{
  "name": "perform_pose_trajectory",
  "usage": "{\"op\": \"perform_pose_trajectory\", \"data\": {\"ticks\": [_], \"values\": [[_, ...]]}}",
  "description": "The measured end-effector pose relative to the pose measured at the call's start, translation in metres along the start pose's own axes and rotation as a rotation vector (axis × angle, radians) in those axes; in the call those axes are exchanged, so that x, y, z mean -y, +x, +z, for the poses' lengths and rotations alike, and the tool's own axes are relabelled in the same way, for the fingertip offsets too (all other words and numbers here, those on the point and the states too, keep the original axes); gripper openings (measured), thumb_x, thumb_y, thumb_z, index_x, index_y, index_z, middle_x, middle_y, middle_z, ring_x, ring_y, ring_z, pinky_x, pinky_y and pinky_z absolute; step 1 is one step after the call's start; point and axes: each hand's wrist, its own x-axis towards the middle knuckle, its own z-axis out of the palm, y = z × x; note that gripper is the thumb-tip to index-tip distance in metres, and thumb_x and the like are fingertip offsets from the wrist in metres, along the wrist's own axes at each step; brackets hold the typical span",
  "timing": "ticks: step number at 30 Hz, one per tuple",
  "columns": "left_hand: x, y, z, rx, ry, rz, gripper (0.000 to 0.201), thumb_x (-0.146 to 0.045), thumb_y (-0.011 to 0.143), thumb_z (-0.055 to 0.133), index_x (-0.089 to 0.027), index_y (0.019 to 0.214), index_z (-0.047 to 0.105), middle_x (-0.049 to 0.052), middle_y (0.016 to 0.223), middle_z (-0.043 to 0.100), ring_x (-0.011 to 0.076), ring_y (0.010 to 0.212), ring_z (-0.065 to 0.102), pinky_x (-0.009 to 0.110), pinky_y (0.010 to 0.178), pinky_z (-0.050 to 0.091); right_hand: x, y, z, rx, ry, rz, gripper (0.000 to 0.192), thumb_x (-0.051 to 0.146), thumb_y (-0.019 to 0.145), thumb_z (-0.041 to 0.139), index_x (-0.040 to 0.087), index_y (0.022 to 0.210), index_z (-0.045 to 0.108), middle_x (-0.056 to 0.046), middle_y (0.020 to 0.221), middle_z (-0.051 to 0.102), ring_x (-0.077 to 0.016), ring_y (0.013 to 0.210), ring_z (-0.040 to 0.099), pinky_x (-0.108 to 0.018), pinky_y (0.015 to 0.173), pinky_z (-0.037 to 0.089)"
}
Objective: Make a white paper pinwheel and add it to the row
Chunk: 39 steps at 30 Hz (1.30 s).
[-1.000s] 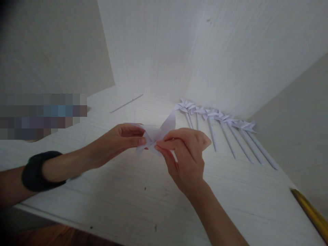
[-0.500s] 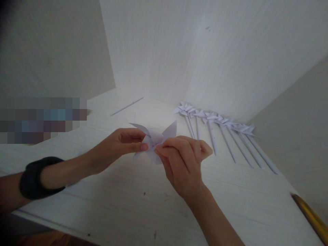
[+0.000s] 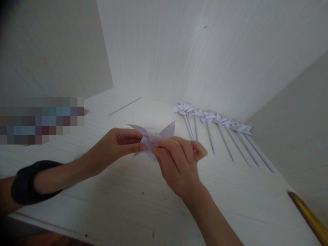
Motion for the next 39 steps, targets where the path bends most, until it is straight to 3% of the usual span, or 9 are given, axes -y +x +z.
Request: {"op": "perform_pose_trajectory", "data": {"ticks": [10, 15, 20, 29, 39], "values": [[-0.0073, -0.0044, 0.0043, -0.089, 0.268, 0.13, 0.014, -0.03, 0.074, 0.067, -0.017, 0.077, 0.07, 0.0, 0.079, 0.07, 0.0149, 0.078, 0.062, 0.023, 0.07, 0.049, 0.0024, 0.0, 0.0009, 0.026, -0.037, 0.013, 0.011, 0.014, 0.084, 0.056, 0.021, 0.076, 0.057, 0.002, 0.076, 0.065, -0.0151, 0.077, 0.055, -0.036, 0.072, 0.027], [-0.0027, -0.0051, 0.0048, -0.077, 0.227, 0.077, 0.017, -0.032, 0.075, 0.067, -0.018, 0.082, 0.072, 0.001, 0.084, 0.072, 0.0175, 0.082, 0.064, 0.026, 0.073, 0.051, 0.0033, -0.0005, 0.002, 0.003, -0.065, -0.031, 0.012, 0.013, 0.085, 0.052, 0.021, 0.076, 0.056, 0.002, 0.076, 0.064, -0.0152, 0.077, 0.055, -0.036, 0.073, 0.026], [-0.0028, -0.0044, 0.0068, -0.128, 0.214, 0.085, 0.013, -0.027, 0.073, 0.068, -0.019, 0.082, 0.074, 0.001, 0.086, 0.073, 0.0184, 0.083, 0.065, 0.028, 0.074, 0.053, 0.0043, -0.0012, 0.0036, 0.055, -0.076, 0.028, 0.015, 0.017, 0.083, 0.057, 0.02, 0.071, 0.051, 0.003, 0.075, 0.062, -0.0149, 0.075, 0.053, -0.036, 0.072, 0.026], [0.0008, -0.0046, 0.0053, -0.113, 0.24, 0.051, 0.017, -0.029, 0.075, 0.067, -0.019, 0.087, 0.074, 0.002, 0.088, 0.073, 0.0182, 0.085, 0.065, 0.027, 0.076, 0.051, 0.0046, -0.0007, 0.0053, 0.057, -0.087, 0.034, 0.019, 0.022, 0.083, 0.061, 0.02, 0.068, 0.05, 0.003, 0.072, 0.062, -0.0148, 0.073, 0.052, -0.036, 0.075, 0.025], [-0.0026, -0.0051, 0.0053, -0.125, 0.233, 0.025, 0.014, -0.031, 0.074, 0.068, -0.019, 0.079, 0.074, 0.0, 0.081, 0.073, 0.0136, 0.075, 0.063, 0.021, 0.068, 0.048, 0.0084, -0.0033, 0.0066, 0.06, -0.024, 0.062, 0.013, 0.017, 0.084, 0.059, 0.022, 0.072, 0.055, 0.002, 0.072, 0.062, -0.0146, 0.072, 0.049, -0.034, 0.072, 0.025]]}}
